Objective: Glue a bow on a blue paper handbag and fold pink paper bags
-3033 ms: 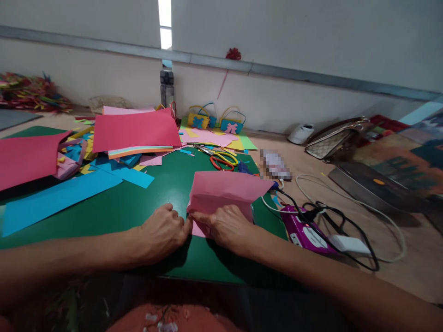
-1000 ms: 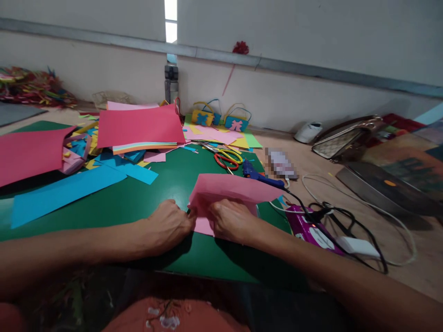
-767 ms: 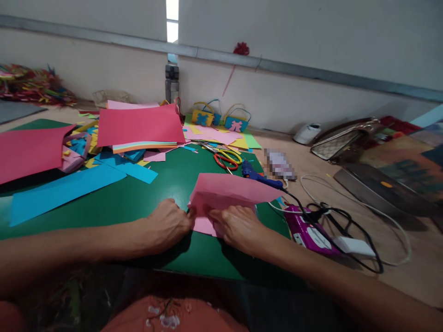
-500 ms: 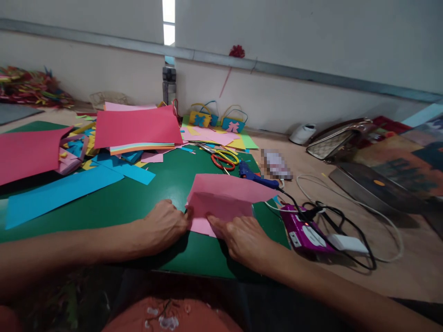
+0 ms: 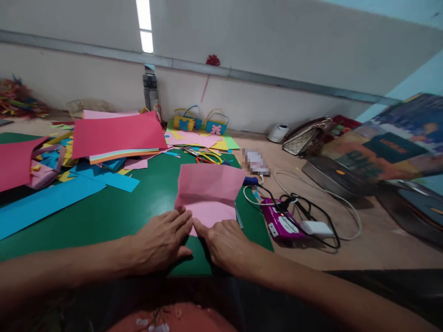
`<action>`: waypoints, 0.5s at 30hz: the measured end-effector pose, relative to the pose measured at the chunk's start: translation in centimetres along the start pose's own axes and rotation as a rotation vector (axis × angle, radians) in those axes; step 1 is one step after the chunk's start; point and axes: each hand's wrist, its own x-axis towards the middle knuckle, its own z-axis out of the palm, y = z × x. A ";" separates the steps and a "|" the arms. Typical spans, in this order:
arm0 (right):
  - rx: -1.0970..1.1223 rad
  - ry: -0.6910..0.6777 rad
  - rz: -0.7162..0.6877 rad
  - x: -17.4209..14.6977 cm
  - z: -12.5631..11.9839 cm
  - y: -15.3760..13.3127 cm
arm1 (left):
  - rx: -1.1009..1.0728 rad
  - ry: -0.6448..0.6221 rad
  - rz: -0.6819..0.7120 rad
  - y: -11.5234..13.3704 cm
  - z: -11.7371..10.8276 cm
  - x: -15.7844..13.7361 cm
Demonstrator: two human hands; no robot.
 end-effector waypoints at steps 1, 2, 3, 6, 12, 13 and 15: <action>0.003 0.006 -0.005 -0.1 0.0 0.0 | -0.008 -0.034 -0.012 0.0 0.3 0.0; 0.012 0.011 -0.018 -0.2 -0.1 0.0 | -0.014 -0.060 -0.019 0.0 0.4 0.0; 0.025 0.017 -0.034 -0.3 -0.2 0.0 | -0.020 -0.079 -0.023 -0.1 0.5 -0.1; 0.088 0.056 -0.089 -1.0 -0.3 0.0 | -0.035 -0.097 -0.032 -0.6 0.4 -0.2; 0.154 0.355 -0.033 -3.0 0.8 1.8 | -0.036 -0.034 0.031 -1.8 0.5 -0.5; 0.131 0.425 0.023 -3.2 0.9 2.5 | -0.024 -0.018 0.046 -2.1 0.7 -0.6; 0.090 0.563 0.189 -3.4 0.8 4.1 | 0.009 0.018 0.082 -2.6 0.9 -0.7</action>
